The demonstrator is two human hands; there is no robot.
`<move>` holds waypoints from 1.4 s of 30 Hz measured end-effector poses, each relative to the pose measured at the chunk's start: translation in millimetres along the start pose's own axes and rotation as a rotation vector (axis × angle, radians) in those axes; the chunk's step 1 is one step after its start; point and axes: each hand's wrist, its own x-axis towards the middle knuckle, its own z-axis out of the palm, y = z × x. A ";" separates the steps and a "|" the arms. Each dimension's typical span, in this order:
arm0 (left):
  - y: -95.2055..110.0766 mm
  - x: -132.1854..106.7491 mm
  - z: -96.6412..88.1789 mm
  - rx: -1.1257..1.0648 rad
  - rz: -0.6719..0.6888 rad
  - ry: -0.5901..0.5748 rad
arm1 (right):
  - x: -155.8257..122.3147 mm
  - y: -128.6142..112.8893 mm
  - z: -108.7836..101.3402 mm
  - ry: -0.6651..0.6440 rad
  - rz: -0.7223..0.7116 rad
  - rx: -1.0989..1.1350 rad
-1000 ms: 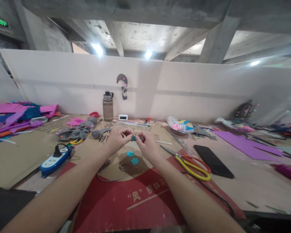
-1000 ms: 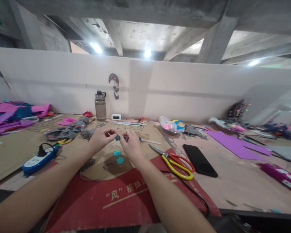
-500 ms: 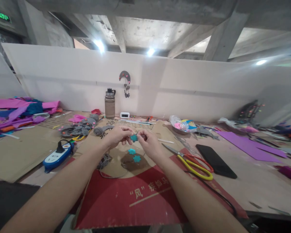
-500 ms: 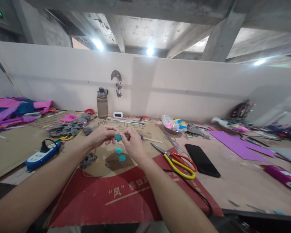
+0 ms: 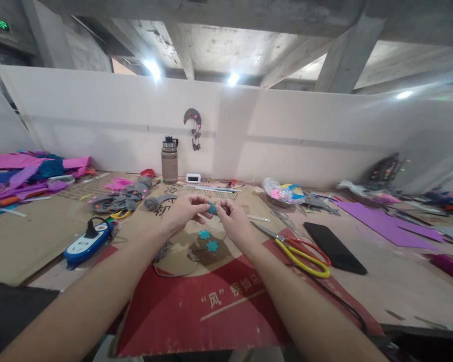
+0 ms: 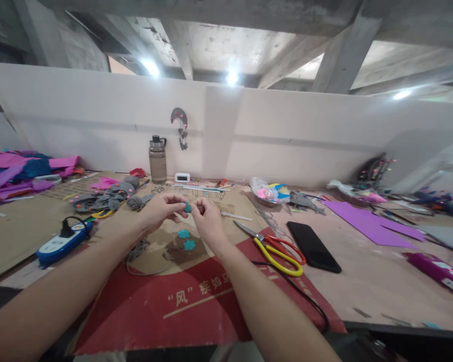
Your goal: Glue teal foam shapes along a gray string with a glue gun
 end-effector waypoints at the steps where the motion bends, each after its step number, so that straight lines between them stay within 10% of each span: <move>1: -1.4 -0.1 1.2 0.000 0.009 0.015 | -0.3 0.0 0.3 0.007 -0.003 0.001; 32: 1.5 3.6 -4.0 0.010 0.174 0.141 | 9.8 2.0 -12.5 -0.067 0.011 0.023; 38: 2.2 5.1 -10.4 0.062 0.207 0.170 | 21.4 17.0 -53.5 0.161 -0.028 -0.448; 42: 1.2 6.1 -11.6 0.079 0.231 0.183 | 15.0 41.6 -47.6 -0.146 0.176 -0.705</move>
